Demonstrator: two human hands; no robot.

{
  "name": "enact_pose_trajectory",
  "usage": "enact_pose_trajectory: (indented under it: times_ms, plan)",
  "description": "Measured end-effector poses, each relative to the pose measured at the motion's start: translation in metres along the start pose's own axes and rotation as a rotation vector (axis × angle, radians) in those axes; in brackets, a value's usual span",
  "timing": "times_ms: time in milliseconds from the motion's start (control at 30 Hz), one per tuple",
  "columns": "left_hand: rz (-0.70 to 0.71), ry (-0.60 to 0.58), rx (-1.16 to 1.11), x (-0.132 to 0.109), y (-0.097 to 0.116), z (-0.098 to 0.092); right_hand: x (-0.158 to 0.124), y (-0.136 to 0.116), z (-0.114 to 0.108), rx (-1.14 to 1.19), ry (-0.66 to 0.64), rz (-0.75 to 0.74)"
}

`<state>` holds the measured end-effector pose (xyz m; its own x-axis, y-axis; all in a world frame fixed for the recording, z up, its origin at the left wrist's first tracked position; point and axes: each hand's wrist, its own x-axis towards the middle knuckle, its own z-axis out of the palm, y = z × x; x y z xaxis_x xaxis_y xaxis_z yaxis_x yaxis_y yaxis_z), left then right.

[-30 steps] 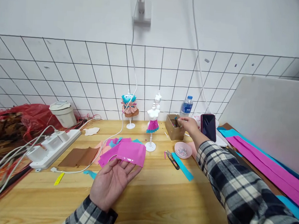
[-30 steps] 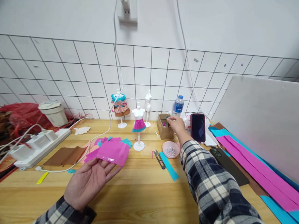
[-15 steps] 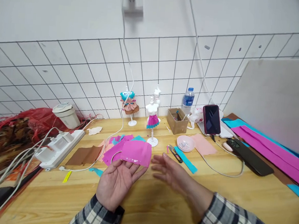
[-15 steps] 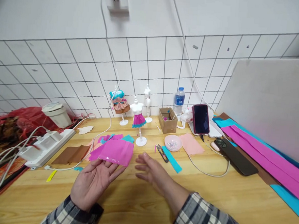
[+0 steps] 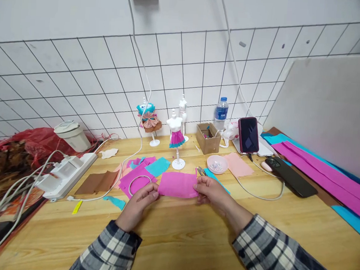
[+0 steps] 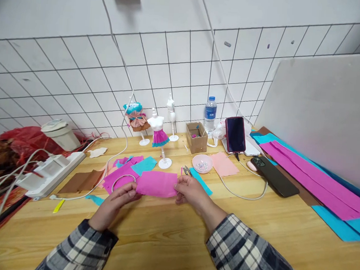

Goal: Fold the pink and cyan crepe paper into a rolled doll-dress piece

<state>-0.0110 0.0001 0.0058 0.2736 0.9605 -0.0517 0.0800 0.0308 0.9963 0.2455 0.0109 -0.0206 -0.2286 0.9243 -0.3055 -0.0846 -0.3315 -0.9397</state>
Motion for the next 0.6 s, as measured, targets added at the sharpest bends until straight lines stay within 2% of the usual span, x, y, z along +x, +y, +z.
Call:
enact_pose_trajectory:
  times_ms: [67, 100, 167, 200, 267, 333, 400, 500, 567, 600]
  plan:
    - [0.087, 0.096, 0.530, 0.002, 0.000, -0.012, 0.001, 0.003, -0.008, -0.150, -0.008, 0.050]
    - [0.141, 0.159, 0.713, 0.002, 0.000, -0.015, 0.001, 0.005, -0.010, -0.229, -0.007, 0.071]
    - [0.297, 0.166, 0.911, 0.003, -0.001, -0.014, 0.000, 0.009, -0.010, -0.381, 0.019, 0.092]
    - [0.380, 0.100, 0.948, 0.003, -0.002, -0.010, -0.001, 0.010, -0.009, -0.452, 0.039, 0.091]
    - [0.493, -0.111, 0.978, 0.002, -0.004, 0.005, -0.003, 0.010, -0.005, -0.586, 0.078, 0.067]
    - [0.499, -0.243, 1.032, 0.002, -0.007, 0.020, -0.007, 0.005, -0.003, -0.712, 0.108, 0.026]
    - [0.475, -0.284, 1.073, 0.002, -0.010, 0.030, -0.012, -0.003, -0.008, -0.830, 0.146, -0.018]
    - [0.460, -0.283, 1.043, 0.004, -0.015, 0.030, -0.023, -0.021, -0.030, -0.980, 0.254, -0.043]
    - [0.447, -0.274, 0.991, 0.006, -0.016, 0.026, -0.029, -0.031, -0.048, -1.173, 0.433, 0.018]
    - [0.437, -0.273, 0.968, 0.007, -0.016, 0.024, -0.031, -0.034, -0.055, -1.262, 0.476, 0.084]
